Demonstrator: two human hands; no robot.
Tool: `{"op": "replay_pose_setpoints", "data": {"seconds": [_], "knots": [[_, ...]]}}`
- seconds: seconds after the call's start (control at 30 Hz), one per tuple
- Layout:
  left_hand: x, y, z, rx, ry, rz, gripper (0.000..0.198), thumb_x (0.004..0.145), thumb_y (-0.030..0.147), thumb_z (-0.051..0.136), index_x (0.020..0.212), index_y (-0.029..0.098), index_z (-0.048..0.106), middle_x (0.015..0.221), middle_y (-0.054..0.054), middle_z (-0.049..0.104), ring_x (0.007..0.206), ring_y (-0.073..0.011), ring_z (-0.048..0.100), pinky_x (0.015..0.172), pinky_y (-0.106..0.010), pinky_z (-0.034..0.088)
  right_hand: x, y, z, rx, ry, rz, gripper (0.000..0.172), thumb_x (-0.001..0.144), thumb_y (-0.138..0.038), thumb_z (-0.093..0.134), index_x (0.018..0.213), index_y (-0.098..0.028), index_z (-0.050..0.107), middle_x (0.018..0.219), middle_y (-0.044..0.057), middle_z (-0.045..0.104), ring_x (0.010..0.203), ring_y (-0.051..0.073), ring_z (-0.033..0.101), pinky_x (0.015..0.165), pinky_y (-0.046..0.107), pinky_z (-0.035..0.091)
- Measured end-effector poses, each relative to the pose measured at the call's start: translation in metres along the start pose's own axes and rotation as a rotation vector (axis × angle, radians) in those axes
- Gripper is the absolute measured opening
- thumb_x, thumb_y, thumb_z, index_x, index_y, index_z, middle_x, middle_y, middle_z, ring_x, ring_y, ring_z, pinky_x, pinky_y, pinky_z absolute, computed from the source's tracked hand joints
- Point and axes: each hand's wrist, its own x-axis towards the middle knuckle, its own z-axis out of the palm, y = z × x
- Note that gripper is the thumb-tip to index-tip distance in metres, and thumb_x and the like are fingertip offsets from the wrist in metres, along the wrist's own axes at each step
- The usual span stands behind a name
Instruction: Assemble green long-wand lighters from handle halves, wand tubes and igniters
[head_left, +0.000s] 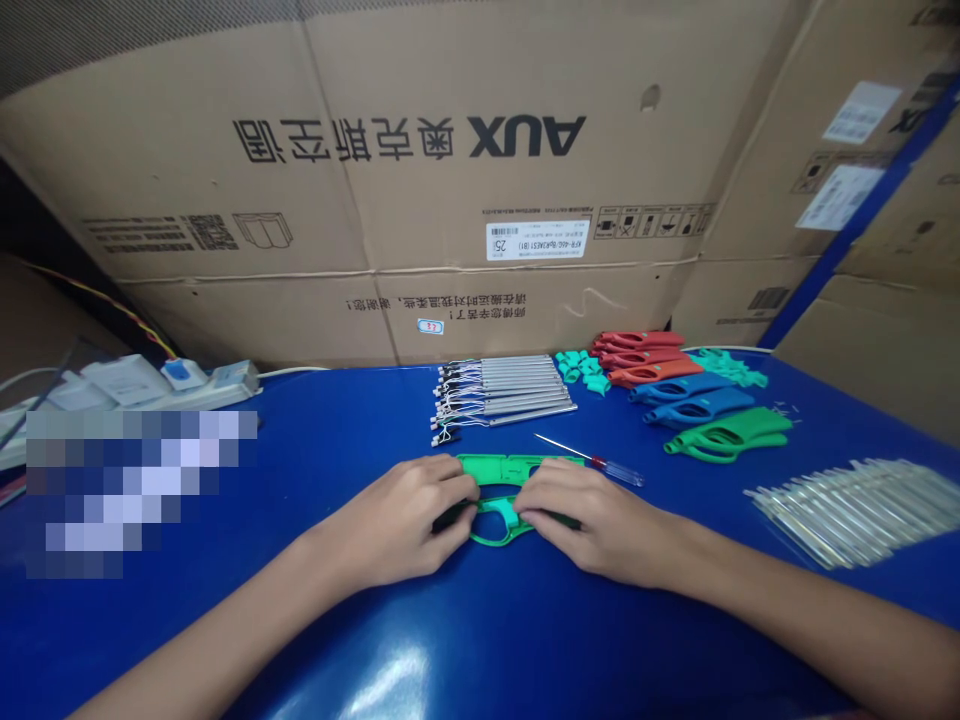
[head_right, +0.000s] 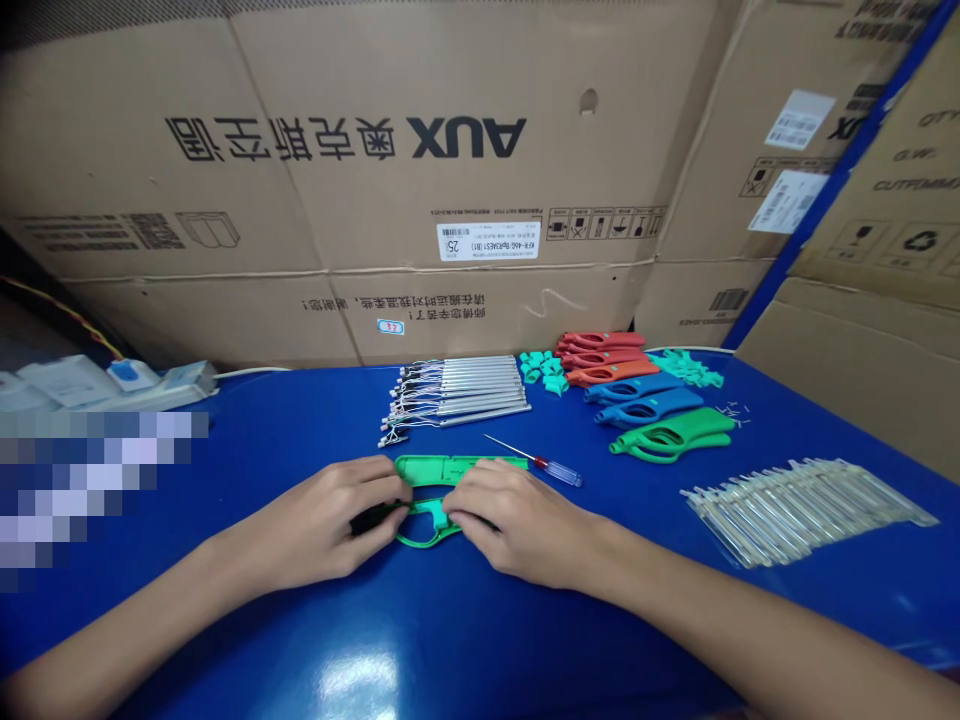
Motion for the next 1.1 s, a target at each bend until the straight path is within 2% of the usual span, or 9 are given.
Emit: {"op": "replay_pose_setpoints", "data": {"seconds": [0.47, 0.67, 1.1], "knots": [[-0.0005, -0.0001, -0.0004, -0.008, -0.010, -0.009, 0.018, 0.092, 0.017, 0.047, 0.092, 0.015, 0.065, 0.085, -0.004, 0.059, 0.076, -0.0163, 0.058, 0.070, -0.029, 0.046, -0.0004, -0.0025, -0.0020, -0.014, -0.026, -0.009, 0.020, 0.096, -0.010, 0.049, 0.098, -0.009, 0.069, 0.091, 0.008, 0.067, 0.085, 0.016, 0.057, 0.083, 0.031, 0.046], [-0.0002, 0.0012, -0.0006, -0.007, -0.015, -0.007, 0.018, 0.093, 0.017, 0.047, 0.090, 0.015, 0.065, 0.083, -0.004, 0.058, 0.076, -0.0164, 0.057, 0.069, -0.029, 0.046, -0.0028, -0.0038, -0.0042, -0.006, -0.078, 0.026, 0.031, 0.087, 0.001, 0.045, 0.105, -0.009, 0.068, 0.100, 0.010, 0.065, 0.095, 0.018, 0.057, 0.094, 0.034, 0.044], [0.0000, -0.0005, -0.0006, -0.004, -0.028, -0.020, 0.019, 0.094, 0.019, 0.046, 0.091, 0.015, 0.064, 0.084, -0.004, 0.058, 0.076, -0.0167, 0.057, 0.069, -0.030, 0.046, -0.0024, -0.0084, -0.0090, -0.009, -0.147, 0.080, 0.038, 0.088, 0.001, 0.044, 0.114, -0.010, 0.069, 0.107, 0.011, 0.064, 0.103, 0.019, 0.055, 0.094, 0.033, 0.045]]}}
